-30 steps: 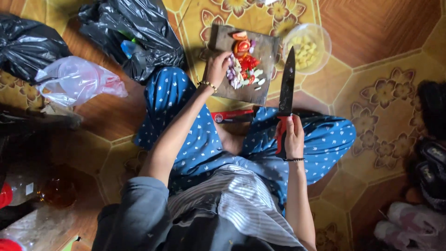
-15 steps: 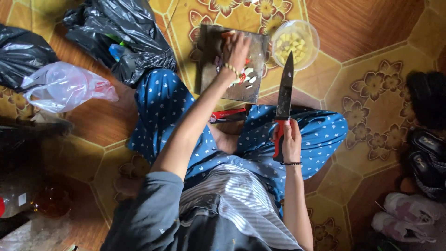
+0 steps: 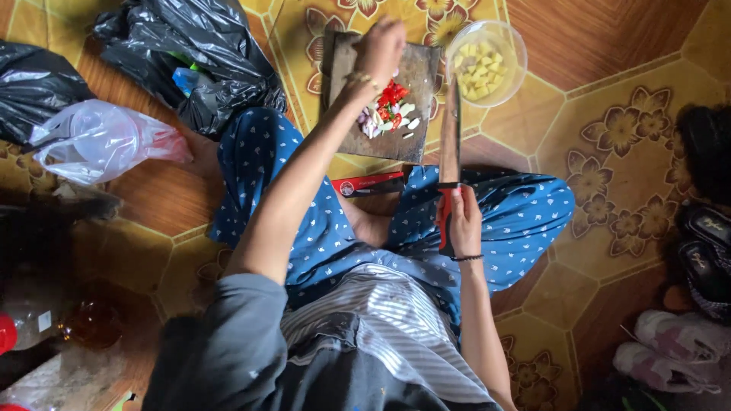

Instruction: Slicing shallots and garlic on a wooden board and placing them into a bowl while sitting on the floor.

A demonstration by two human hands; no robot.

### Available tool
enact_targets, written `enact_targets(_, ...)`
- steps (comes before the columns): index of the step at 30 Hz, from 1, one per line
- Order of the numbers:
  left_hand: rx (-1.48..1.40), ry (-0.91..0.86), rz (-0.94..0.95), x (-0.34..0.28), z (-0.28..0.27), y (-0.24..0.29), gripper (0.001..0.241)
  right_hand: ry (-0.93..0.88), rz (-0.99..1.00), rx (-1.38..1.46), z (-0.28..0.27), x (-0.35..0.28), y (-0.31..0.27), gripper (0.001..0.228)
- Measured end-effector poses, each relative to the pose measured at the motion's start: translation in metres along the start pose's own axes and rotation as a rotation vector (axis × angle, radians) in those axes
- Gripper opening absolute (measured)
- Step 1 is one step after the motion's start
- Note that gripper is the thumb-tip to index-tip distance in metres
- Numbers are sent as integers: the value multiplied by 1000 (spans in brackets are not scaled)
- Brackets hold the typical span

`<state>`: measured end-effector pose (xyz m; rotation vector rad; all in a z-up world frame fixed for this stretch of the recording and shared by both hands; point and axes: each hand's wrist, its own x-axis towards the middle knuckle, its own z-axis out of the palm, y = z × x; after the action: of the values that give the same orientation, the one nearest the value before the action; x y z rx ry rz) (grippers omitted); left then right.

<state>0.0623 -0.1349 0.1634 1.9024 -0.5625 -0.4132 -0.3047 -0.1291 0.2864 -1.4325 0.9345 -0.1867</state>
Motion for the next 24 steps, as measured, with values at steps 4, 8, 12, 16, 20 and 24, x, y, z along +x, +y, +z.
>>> enact_targets(4,163,194,291,-53,-80,0,18,-25,-48,-298,36,7,-14,28)
enact_targets(8,183,120,254,-104,-91,-66,15,-128,-190,-392,86,29,12,32)
enact_targets(12,311,126,17,-115,-56,-117,15,-155,-352,-675,120,52,55,32)
enact_targets(16,-32,359,-265,-115,-34,-132,22,-139,-260,-886,131,61,78,34)
enact_targets(20,85,337,-179,-120,-35,-147,16,-148,-262,-937,137,54,65,37)
enact_targets(24,121,372,-112,-115,-33,-163,15,-123,-296,-1045,147,50,74,40)
